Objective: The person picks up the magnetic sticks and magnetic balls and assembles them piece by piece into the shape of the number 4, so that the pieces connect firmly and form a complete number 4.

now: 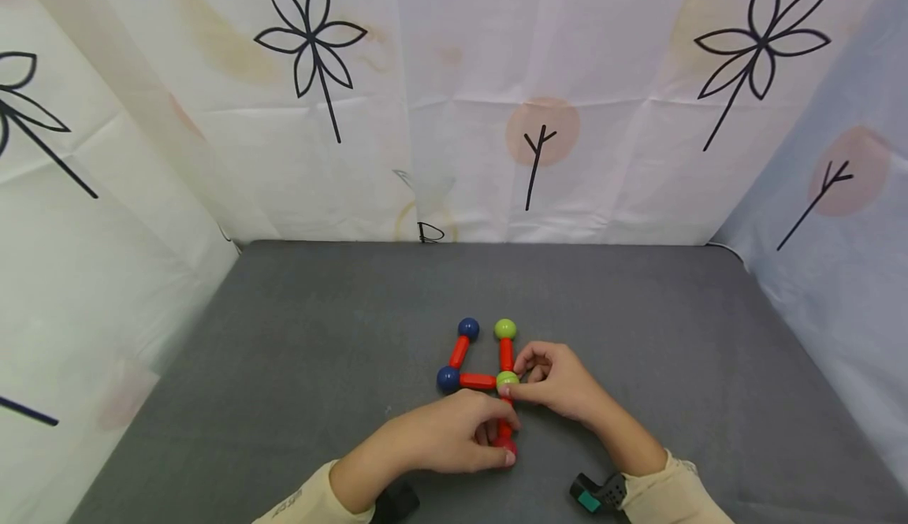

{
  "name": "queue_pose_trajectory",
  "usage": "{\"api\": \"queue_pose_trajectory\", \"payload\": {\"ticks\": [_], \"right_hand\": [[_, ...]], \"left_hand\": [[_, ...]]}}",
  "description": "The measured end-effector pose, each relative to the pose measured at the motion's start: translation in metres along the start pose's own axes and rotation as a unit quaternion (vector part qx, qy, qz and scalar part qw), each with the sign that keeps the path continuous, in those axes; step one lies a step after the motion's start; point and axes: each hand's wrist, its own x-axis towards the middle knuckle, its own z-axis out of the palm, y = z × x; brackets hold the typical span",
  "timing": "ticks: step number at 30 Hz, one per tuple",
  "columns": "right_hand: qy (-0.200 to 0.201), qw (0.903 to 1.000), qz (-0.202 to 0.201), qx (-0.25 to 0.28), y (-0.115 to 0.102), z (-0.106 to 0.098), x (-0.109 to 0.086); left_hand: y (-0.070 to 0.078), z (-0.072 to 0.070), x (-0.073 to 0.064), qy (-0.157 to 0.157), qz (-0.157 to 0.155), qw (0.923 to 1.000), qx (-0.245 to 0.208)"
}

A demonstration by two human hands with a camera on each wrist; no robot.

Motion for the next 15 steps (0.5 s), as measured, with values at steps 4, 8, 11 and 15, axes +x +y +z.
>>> {"api": "queue_pose_trajectory", "payload": {"ticks": [4, 8, 11, 15], "right_hand": [[0.003, 1.0, -0.001, -0.006, 0.0, 0.0002, 0.0002], [0.002, 1.0, 0.005, -0.005, -0.0013, 0.0001, 0.0004], [0.0, 0.9999, 0.009, -0.005, -0.0027, 0.0, 0.0003], [0.001, 0.9999, 0.012, -0.007, -0.0028, -0.0001, 0.0004]], "left_hand": [[-0.0009, -0.0009, -0.0004, 0.0, -0.004, 1.0, -0.007], [-0.0014, -0.0023, -0.0005, -0.003, -0.005, 0.9998, -0.019], [-0.0022, -0.0023, 0.0002, -0.004, -0.003, 0.9997, -0.022], [-0.0027, -0.0012, 0.0014, 0.001, 0.0, 0.9998, -0.021]]}}
